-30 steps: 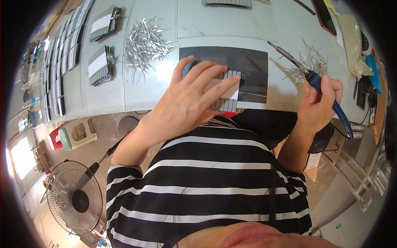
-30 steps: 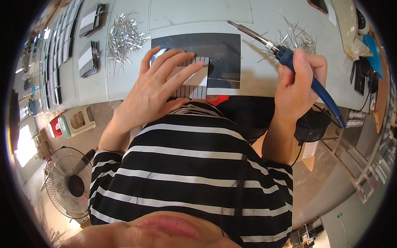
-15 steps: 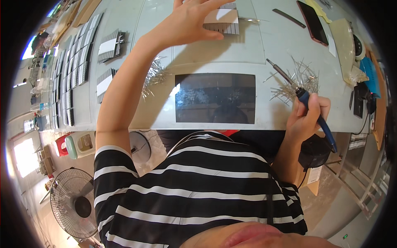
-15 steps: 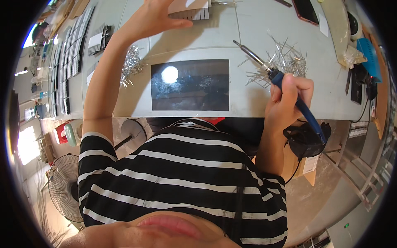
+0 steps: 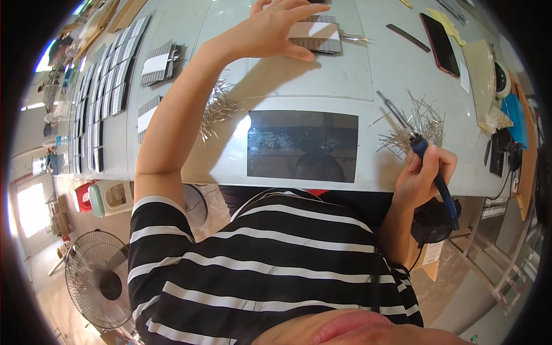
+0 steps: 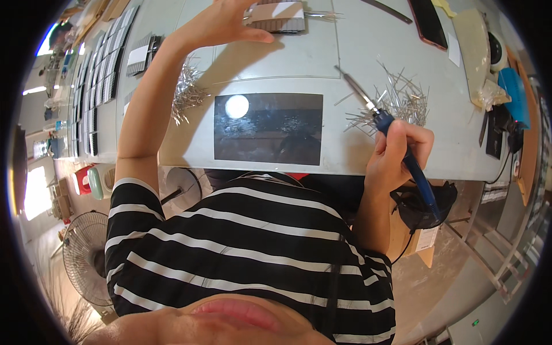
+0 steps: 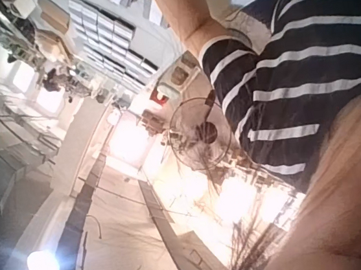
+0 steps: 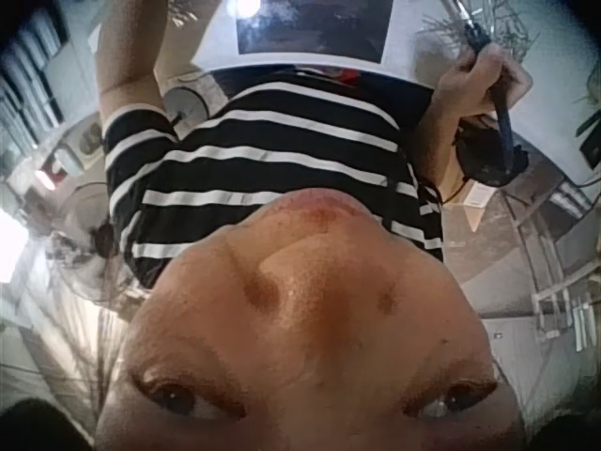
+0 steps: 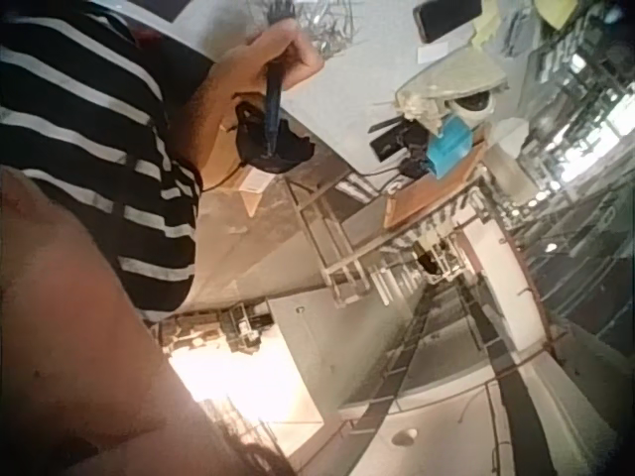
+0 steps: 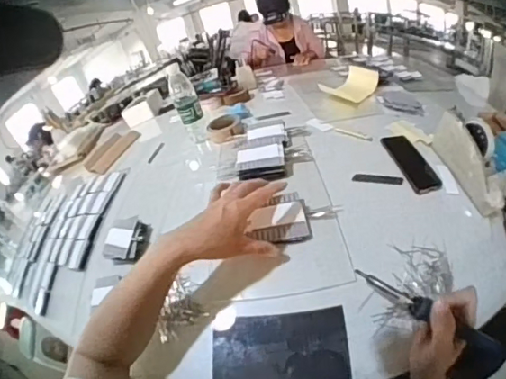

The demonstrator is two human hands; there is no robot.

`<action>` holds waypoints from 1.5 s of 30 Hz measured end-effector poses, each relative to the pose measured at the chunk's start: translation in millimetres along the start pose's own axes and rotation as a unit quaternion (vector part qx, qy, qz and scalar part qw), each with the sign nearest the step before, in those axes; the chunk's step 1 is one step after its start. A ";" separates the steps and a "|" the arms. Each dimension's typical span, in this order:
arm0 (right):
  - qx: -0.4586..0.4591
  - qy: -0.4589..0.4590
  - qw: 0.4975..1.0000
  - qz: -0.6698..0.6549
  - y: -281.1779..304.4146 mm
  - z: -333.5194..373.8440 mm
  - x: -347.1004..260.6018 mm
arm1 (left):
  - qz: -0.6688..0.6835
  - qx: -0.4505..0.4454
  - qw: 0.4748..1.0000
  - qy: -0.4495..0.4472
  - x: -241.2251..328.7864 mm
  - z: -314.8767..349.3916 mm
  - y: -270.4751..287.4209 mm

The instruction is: Soldering thin wires onto metal contact strips using a soldering iron and a jig.

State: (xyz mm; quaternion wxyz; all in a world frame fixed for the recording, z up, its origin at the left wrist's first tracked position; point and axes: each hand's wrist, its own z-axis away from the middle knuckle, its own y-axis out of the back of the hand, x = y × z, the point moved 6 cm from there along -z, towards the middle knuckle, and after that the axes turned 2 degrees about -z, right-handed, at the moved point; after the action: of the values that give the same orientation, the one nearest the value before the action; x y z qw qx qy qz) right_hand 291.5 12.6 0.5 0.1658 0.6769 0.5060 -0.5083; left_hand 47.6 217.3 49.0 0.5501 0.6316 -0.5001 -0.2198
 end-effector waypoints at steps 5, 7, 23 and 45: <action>-0.038 0.081 0.994 0.060 2.7 -0.3 1.3 | -0.163 0.022 0.984 0.060 -4.0 95.3 52.2; -0.030 0.116 0.981 0.149 5.3 -0.1 1.5 | -0.176 -0.041 0.970 0.162 -13.4 146.6 69.2; -0.113 0.094 0.965 0.219 -19.0 6.2 -22.9 | -0.087 -0.044 0.962 0.255 -22.2 270.6 89.2; -0.185 0.192 0.850 0.454 -37.9 -17.6 -12.9 | -0.061 -0.031 0.960 0.270 -18.5 252.9 118.1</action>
State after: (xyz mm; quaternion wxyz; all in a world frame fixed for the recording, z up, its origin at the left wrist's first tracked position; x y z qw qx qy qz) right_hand 268.7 35.3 30.0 0.3999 0.8720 0.2485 -0.1338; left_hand -215.3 125.8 76.5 0.6695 0.6795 -0.2865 -0.0889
